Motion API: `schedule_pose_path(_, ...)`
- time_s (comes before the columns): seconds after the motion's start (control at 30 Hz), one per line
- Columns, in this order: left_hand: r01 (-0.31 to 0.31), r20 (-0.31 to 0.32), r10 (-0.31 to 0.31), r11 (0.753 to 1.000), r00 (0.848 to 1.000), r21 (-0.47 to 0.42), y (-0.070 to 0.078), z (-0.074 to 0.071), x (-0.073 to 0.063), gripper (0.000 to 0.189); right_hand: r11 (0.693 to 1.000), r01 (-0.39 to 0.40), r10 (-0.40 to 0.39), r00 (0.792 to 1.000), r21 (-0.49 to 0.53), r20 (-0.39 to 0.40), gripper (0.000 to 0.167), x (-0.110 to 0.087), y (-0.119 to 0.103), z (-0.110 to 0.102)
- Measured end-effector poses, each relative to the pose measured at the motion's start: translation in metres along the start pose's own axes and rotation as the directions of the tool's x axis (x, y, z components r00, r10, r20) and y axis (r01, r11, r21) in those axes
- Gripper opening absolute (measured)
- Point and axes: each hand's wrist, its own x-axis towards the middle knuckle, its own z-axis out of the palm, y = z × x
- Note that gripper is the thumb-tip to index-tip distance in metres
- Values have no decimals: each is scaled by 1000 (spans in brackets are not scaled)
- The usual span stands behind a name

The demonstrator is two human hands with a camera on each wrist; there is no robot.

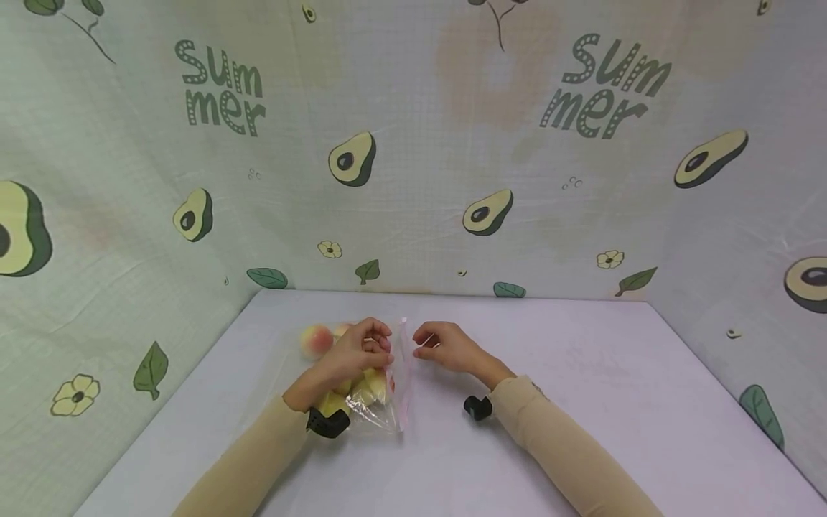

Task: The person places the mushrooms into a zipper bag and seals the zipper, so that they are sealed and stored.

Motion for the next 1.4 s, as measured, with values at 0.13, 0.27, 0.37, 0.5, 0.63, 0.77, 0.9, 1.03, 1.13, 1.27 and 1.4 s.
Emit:
schedule_pose_path(0.13,-13,-6,14,998,1000,64,3,-9,3,33,1000,-5,4,1000,-27,-13,26,6,5,-2)
schedule_pose_path(0.27,-59,7,59,978,998,202,13,-23,12,36,999,-19,16,998,-45,-54,26,14,9,-4)
schedule_pose_path(0.37,-95,15,95,938,995,334,18,-32,23,39,999,-31,28,996,-33,-84,27,20,12,-5)
schedule_pose_path(0.5,-112,52,99,886,994,449,19,-40,43,40,999,-43,40,995,-30,-97,30,28,14,-5)
schedule_pose_path(0.63,-129,128,74,856,989,501,15,-44,64,39,997,-70,68,992,-12,-107,32,35,16,-3)
schedule_pose_path(0.77,-118,171,32,846,985,519,9,-48,83,38,994,-99,104,989,51,-103,33,42,19,-2)
schedule_pose_path(0.9,-96,180,-7,826,984,555,4,-51,99,37,978,-111,127,989,176,-82,38,50,22,1)
schedule_pose_path(1.03,-63,187,-60,805,981,590,-3,-54,112,38,958,-145,167,983,245,-71,45,55,22,5)
schedule_pose_path(1.13,-36,191,-98,801,977,597,-7,-55,117,40,950,-171,197,978,260,-76,43,58,21,8)
schedule_pose_path(1.27,0,202,-150,803,968,596,-11,-53,118,44,936,-172,206,975,306,-80,33,61,22,12)
schedule_pose_path(1.4,16,215,-179,803,960,596,-15,-52,118,44,929,-171,214,972,329,-98,28,63,23,14)
